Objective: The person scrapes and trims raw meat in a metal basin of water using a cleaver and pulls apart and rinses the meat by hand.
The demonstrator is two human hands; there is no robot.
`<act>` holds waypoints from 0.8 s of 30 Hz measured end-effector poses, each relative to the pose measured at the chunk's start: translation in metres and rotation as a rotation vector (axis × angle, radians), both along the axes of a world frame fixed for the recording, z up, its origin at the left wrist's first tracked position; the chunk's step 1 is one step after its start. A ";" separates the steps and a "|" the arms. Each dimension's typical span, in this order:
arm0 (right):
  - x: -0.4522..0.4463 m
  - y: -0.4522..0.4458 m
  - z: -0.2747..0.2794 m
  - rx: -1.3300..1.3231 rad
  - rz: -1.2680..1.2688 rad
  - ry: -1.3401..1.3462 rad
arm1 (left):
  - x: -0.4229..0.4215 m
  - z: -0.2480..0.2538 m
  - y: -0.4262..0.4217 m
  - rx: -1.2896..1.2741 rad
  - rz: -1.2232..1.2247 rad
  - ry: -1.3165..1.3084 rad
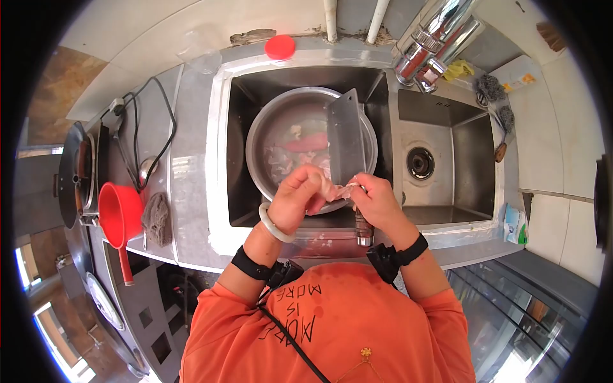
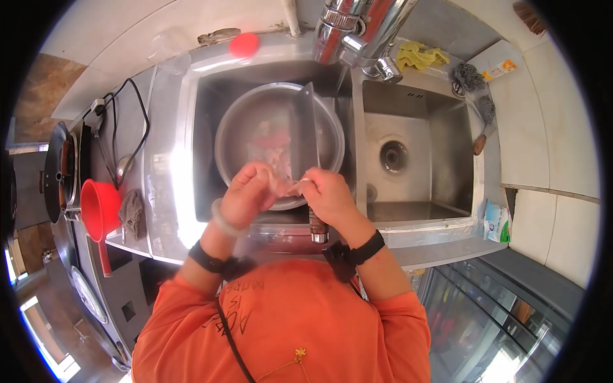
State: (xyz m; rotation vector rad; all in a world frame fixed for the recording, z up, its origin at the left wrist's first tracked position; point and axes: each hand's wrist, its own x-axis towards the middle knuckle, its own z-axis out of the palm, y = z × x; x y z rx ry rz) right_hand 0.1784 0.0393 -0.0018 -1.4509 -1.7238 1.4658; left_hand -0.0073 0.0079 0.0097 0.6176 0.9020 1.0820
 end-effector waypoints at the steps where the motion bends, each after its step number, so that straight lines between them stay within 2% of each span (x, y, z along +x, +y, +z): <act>1: -0.001 -0.001 -0.003 -0.003 0.000 0.028 | -0.003 0.001 0.000 -0.018 0.029 -0.109; 2: -0.001 -0.003 -0.005 -0.005 -0.001 0.058 | -0.007 0.003 0.000 -0.035 0.058 -0.217; 3: -0.001 -0.003 -0.002 -0.006 0.003 0.061 | -0.011 0.012 0.001 -0.035 0.062 -0.214; 5: 0.002 -0.003 0.005 -0.175 0.017 0.110 | -0.022 0.034 0.006 -0.091 0.068 0.031; 6: 0.004 -0.004 0.006 -0.179 0.032 0.103 | -0.028 0.035 0.009 -0.123 0.091 0.220; 7: 0.005 -0.006 0.005 -0.184 0.038 0.106 | -0.036 0.029 0.012 -0.102 0.089 0.293; 9: 0.010 -0.007 0.004 -0.027 0.030 0.075 | -0.053 0.016 0.020 -0.076 0.062 0.470; 10: 0.014 -0.008 0.005 -0.040 0.002 0.090 | -0.058 0.007 0.024 -0.078 0.064 0.470; 12: 0.026 -0.010 0.003 -0.010 -0.012 0.064 | -0.066 -0.017 0.032 -0.005 -0.033 0.817; 13: 0.032 -0.011 0.002 0.021 -0.026 0.038 | -0.067 -0.038 0.033 -0.006 -0.033 0.817; 15: 0.044 -0.014 0.007 0.028 -0.026 0.008 | -0.071 -0.076 0.038 0.450 -0.120 1.567; 16: 0.049 -0.016 0.010 0.034 -0.028 -0.022 | -0.069 -0.080 0.058 0.106 -0.570 1.610; 17: 0.055 -0.018 0.010 0.031 -0.032 -0.021 | -0.064 -0.089 0.068 0.106 -0.575 1.609; 19: 0.065 -0.023 0.011 0.015 -0.067 0.008 | -0.044 -0.092 0.080 -0.059 -0.958 1.803; 21: 0.067 -0.028 0.018 -0.052 -0.131 0.031 | -0.025 -0.104 0.086 0.022 -0.964 1.776; 23: 0.070 -0.030 0.021 -0.116 -0.198 0.053 | -0.013 -0.148 0.089 0.587 -1.197 1.712; 24: 0.071 -0.030 0.022 -0.116 -0.198 0.058 | -0.006 -0.166 0.087 0.517 -1.137 1.660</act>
